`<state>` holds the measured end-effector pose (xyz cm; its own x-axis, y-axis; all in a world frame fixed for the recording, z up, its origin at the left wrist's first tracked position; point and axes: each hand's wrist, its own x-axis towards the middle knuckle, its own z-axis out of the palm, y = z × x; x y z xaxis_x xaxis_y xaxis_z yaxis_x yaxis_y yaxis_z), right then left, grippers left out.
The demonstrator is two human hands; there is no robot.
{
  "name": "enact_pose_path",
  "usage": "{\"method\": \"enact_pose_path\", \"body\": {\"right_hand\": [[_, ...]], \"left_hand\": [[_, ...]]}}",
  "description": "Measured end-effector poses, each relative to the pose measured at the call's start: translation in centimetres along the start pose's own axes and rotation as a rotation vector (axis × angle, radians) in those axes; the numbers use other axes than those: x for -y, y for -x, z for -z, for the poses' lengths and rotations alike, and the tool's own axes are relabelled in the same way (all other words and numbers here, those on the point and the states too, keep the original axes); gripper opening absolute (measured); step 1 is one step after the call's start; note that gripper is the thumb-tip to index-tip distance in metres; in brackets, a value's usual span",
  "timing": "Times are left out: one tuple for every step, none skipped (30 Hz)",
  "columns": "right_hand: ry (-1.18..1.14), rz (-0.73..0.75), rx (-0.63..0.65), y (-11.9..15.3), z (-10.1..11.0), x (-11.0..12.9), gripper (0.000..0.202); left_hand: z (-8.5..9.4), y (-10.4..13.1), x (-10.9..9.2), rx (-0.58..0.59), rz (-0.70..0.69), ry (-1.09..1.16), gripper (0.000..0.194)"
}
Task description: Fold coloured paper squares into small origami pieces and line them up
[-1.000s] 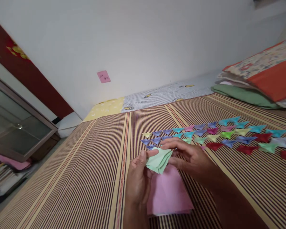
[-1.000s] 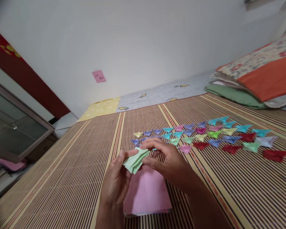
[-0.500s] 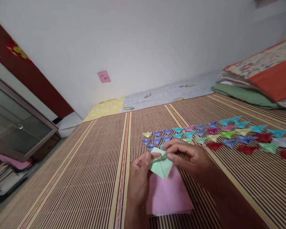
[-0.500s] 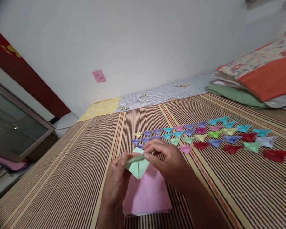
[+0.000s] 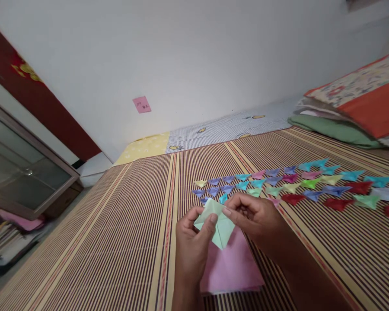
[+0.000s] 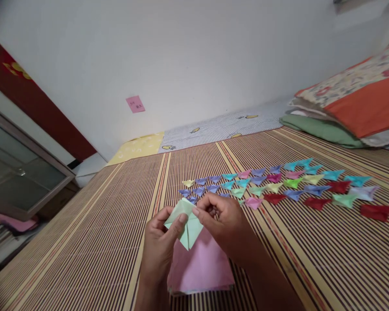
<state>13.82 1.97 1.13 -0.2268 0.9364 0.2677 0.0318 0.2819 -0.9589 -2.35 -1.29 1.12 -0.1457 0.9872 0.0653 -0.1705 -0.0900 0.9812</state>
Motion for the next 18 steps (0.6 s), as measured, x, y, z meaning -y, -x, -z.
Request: {"method": "enact_pose_path", "body": {"right_hand": [[0.012, 0.012, 0.001, -0.01, -0.02, -0.01, 0.025], [0.023, 0.024, 0.006, -0.02, -0.01, -0.01, 0.025], [0.031, 0.037, 0.015, -0.03, 0.02, -0.01, 0.025], [0.037, 0.048, 0.026, -0.02, 0.08, -0.02, 0.025], [0.043, 0.058, 0.038, -0.02, 0.15, -0.04, 0.024], [0.049, 0.065, 0.048, 0.00, 0.24, -0.08, 0.023], [0.057, 0.069, 0.057, 0.01, 0.33, -0.13, 0.023], [0.067, 0.070, 0.063, 0.03, 0.42, -0.19, 0.023], [0.080, 0.067, 0.069, 0.04, 0.49, -0.25, 0.023], [0.094, 0.063, 0.073, 0.04, 0.55, -0.31, 0.024], [0.107, 0.059, 0.075, 0.03, 0.58, -0.36, 0.025], [0.115, 0.057, 0.075, 0.02, 0.58, -0.39, 0.026], [0.118, 0.061, 0.073, -0.01, 0.57, -0.39, 0.027], [0.119, 0.072, 0.072, -0.04, 0.53, -0.37, 0.027], [0.118, 0.088, 0.069, -0.06, 0.47, -0.34, 0.027], [0.116, 0.102, 0.066, -0.08, 0.41, -0.29, 0.026], [0.114, 0.110, 0.064, -0.09, 0.36, -0.24, 0.023], [0.111, 0.115, 0.054, -0.08, 0.31, -0.19, 0.018]], "left_hand": [[-0.01, -0.04, 0.00, -0.010, -0.016, -0.001, 0.029], [0.01, -0.08, 0.00, -0.021, -0.036, -0.002, 0.028], [0.03, -0.12, 0.00, -0.030, -0.054, -0.003, 0.028], [0.06, -0.15, -0.01, -0.033, -0.064, 0.000, 0.028], [0.08, -0.16, -0.03, -0.034, -0.064, 0.005, 0.028], [0.09, -0.15, -0.08, -0.033, -0.056, 0.011, 0.028], [0.09, -0.12, -0.14, -0.030, -0.041, 0.015, 0.028], [0.07, -0.07, -0.21, -0.025, -0.025, 0.014, 0.028], [0.05, -0.02, -0.29, -0.021, -0.016, 0.010, 0.029], [0.02, 0.04, -0.37, -0.017, -0.012, 0.007, 0.029], [-0.01, 0.09, -0.44, -0.010, -0.011, 0.002, 0.029], [-0.03, 0.14, -0.50, 0.001, -0.011, -0.003, 0.029], [-0.04, 0.17, -0.54, 0.011, -0.013, -0.008, 0.029], [-0.04, 0.21, -0.57, 0.020, -0.016, -0.012, 0.030], [-0.03, 0.24, -0.59, 0.027, -0.019, -0.017, 0.031], [-0.01, 0.28, -0.60, 0.031, -0.021, -0.021, 0.031], [0.01, 0.32, -0.60, 0.029, -0.021, -0.023, 0.032], [0.03, 0.36, -0.59, 0.026, -0.019, -0.023, 0.032]]}}
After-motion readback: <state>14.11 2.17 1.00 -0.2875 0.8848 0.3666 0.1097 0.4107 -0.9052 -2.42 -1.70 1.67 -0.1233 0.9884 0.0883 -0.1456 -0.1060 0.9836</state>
